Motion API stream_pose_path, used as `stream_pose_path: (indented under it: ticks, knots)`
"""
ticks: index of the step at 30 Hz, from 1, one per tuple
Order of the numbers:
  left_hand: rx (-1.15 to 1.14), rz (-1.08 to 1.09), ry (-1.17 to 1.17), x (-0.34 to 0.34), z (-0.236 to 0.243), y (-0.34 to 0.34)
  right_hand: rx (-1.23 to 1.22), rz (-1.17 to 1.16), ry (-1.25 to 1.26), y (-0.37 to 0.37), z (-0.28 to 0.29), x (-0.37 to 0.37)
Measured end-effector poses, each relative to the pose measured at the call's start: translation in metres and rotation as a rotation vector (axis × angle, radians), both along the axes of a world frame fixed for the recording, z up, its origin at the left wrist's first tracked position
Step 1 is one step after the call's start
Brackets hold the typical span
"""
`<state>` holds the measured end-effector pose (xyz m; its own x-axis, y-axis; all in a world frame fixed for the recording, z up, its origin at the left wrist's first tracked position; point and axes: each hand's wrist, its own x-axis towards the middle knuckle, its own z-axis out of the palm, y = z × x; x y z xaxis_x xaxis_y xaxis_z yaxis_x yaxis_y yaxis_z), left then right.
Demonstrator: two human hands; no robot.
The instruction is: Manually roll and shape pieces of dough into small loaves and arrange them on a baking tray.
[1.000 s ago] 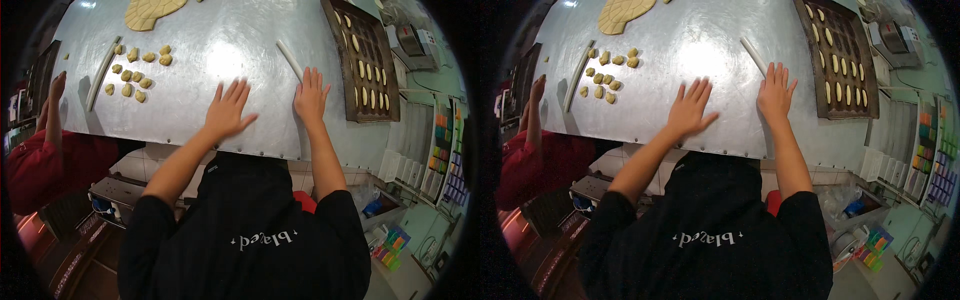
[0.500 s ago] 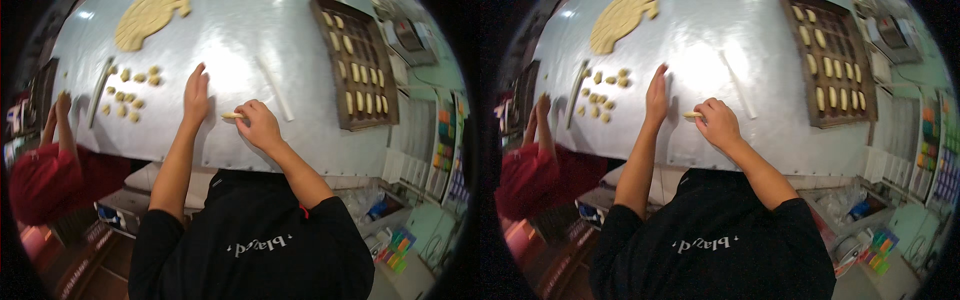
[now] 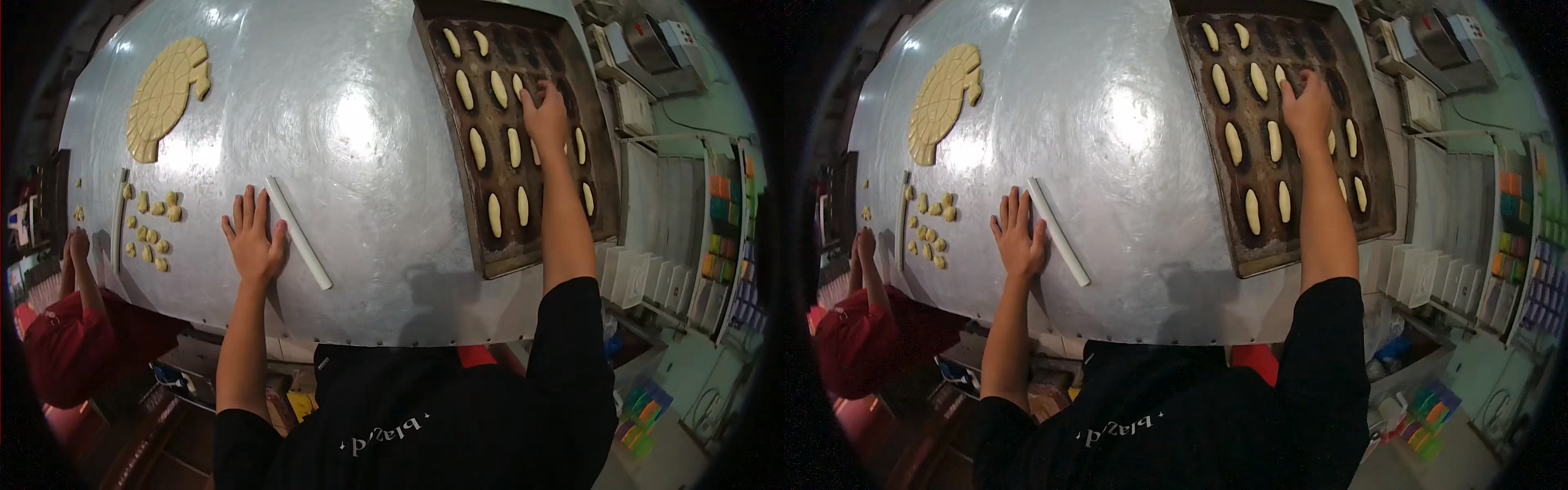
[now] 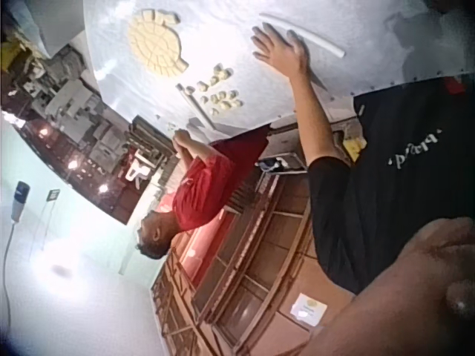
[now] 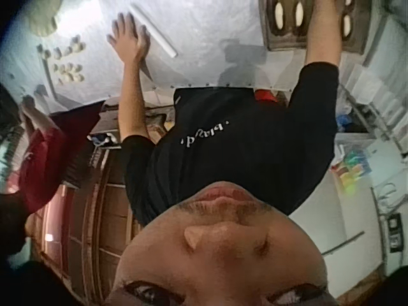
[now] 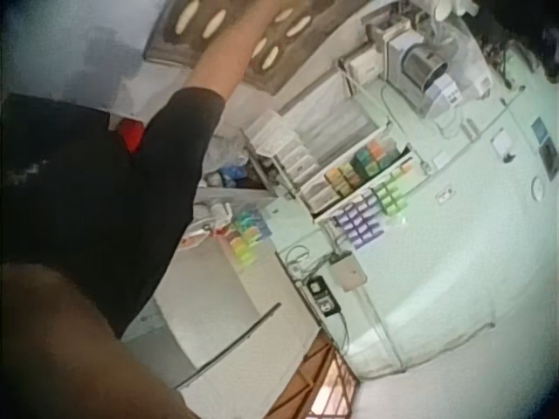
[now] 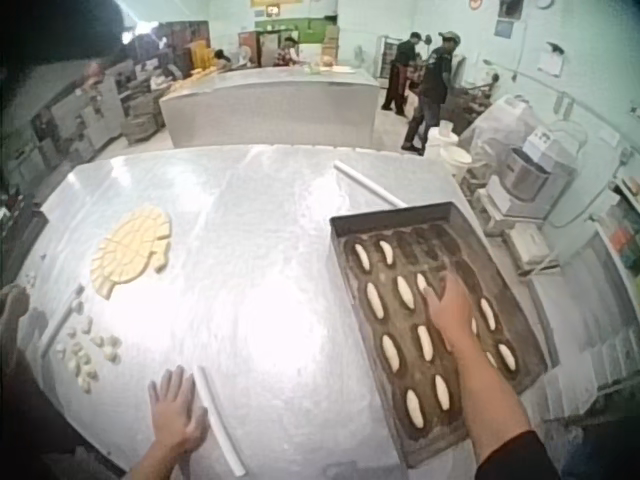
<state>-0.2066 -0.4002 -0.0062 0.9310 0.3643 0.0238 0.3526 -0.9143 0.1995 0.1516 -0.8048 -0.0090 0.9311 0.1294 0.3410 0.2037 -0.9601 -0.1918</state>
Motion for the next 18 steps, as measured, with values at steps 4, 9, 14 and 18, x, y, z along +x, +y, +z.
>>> stream_pose_path:
  ticks: [4, 9, 14, 18]
  knots:
    - [0.017, 0.02, 0.011, -0.01, 0.004, 0.003, 0.092, 0.005, 0.34, 0.025, 0.001, 0.023]
    - [-0.015, 0.01, 0.001, 0.0, -0.002, -0.003, -0.039, 0.061, 0.302, 0.003, 0.015, 0.033]
    - [-0.216, 0.099, -0.12, -0.011, 0.014, 0.008, 0.566, 0.437, 0.655, 0.14, 0.094, -0.14]
    - [0.013, 0.396, -0.604, -0.007, 0.007, 0.087, 0.02, 0.812, 0.805, 0.216, 0.058, -0.299]
